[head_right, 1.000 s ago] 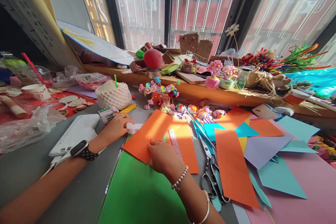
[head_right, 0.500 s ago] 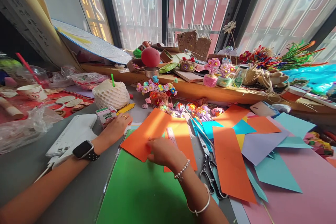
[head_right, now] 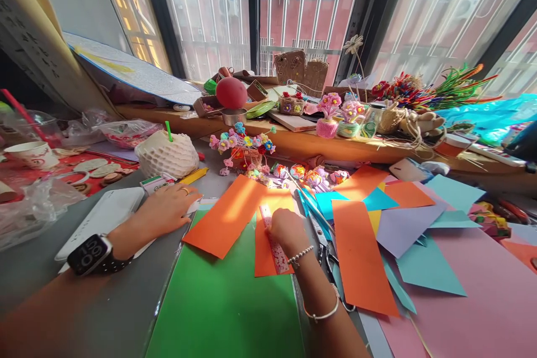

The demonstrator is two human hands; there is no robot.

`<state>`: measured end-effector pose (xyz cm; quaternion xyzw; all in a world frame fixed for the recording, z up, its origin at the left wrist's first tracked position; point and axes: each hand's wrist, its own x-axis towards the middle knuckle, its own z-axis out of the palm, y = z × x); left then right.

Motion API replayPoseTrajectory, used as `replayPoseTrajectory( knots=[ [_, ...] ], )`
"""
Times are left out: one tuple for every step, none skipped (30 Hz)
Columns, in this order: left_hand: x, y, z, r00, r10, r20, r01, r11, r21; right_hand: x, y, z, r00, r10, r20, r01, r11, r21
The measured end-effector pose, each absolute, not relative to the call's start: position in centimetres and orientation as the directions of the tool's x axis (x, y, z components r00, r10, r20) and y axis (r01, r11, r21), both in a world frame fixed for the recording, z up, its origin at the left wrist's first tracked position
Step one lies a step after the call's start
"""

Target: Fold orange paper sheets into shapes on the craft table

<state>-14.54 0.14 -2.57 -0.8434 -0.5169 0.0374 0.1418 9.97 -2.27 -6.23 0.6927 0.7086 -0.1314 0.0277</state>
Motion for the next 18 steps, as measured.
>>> replayPoseTrajectory(
  knots=[
    [-13.9,-0.2,-2.2,0.453,0.886,0.095,0.865,-0.411,-0.287,10.0,-2.2,-6.3,-0.044,0.972,-0.23,0.988,0.008,-0.152],
    [-13.1,-0.6,-2.0,0.464,0.88,0.103,0.862,-0.422,-0.281,10.1,-2.1,-6.4,-0.047,0.97,-0.237,0.988,0.009,-0.156],
    [-12.3,-0.9,-2.0,0.48,0.869,0.118,0.861,-0.441,-0.253,10.1,-2.0,-6.4,-0.048,0.969,-0.241,0.987,0.009,-0.159],
    [-11.5,-1.1,-2.2,0.515,0.848,0.129,0.85,-0.485,-0.206,10.2,-1.9,-6.5,-0.048,0.969,-0.244,0.987,0.008,-0.162],
    [-10.7,-1.2,-2.7,0.561,0.819,0.125,0.826,-0.543,-0.152,10.3,-1.8,-6.5,-0.048,0.968,-0.245,0.986,0.008,-0.164],
    [-10.1,-1.3,-3.3,0.626,0.773,0.104,0.78,-0.617,-0.107,10.4,-1.7,-6.6,-0.05,0.968,-0.247,0.986,0.008,-0.167],
    [-9.6,-1.3,-3.9,0.662,0.745,0.08,0.75,-0.658,-0.068,10.4,-1.7,-6.6,-0.052,0.967,-0.248,0.986,0.009,-0.169],
    [-9.3,-1.3,-4.7,0.686,0.726,0.042,0.727,-0.685,-0.036,10.5,-1.6,-6.6,-0.053,0.967,-0.249,0.985,0.011,-0.17],
    [-9.1,-1.3,-5.3,0.688,0.726,0.005,0.726,-0.688,-0.011,10.5,-1.6,-6.6,-0.055,0.967,-0.249,0.985,0.011,-0.172],
    [-9.1,-1.3,-5.9,0.68,0.733,-0.022,0.733,-0.68,0.008,10.5,-1.6,-6.6,-0.054,0.967,-0.249,0.985,0.011,-0.174],
    [-9.2,-1.4,-6.4,0.664,0.747,-0.039,0.748,-0.663,0.02,10.5,-1.6,-6.5,-0.053,0.967,-0.248,0.985,0.009,-0.175],
    [-9.4,-1.5,-6.7,0.645,0.763,-0.043,0.764,-0.644,0.026,10.4,-1.7,-6.5,-0.051,0.968,-0.244,0.984,0.007,-0.175],
    [-9.6,-1.6,-6.9,0.621,0.783,-0.036,0.783,-0.621,0.024,10.4,-1.8,-6.4,-0.048,0.97,-0.239,0.984,0.006,-0.176],
    [-9.7,-1.8,-7.0,0.592,0.806,-0.029,0.806,-0.592,0.014,10.3,-1.9,-6.2,-0.046,0.971,-0.234,0.984,0.004,-0.176],
    [-9.8,-1.9,-7.0,0.56,0.828,-0.022,0.828,-0.561,-0.001,10.1,-2.1,-6.1,-0.044,0.973,-0.227,0.984,0.004,-0.176],
    [-9.8,-2.0,-6.9,0.532,0.847,-0.011,0.846,-0.532,-0.02,10.0,-2.2,-5.9,-0.044,0.974,-0.222,0.984,0.004,-0.177],
    [-9.6,-2.0,-6.8,0.511,0.859,0.003,0.859,-0.511,-0.038,9.9,-2.4,-5.7,-0.043,0.975,-0.218,0.984,0.004,-0.177],
    [-9.4,-1.9,-6.5,0.505,0.863,0.021,0.863,-0.504,-0.048,9.8,-2.5,-5.6,-0.045,0.976,-0.215,0.984,0.006,-0.178]
  ],
)
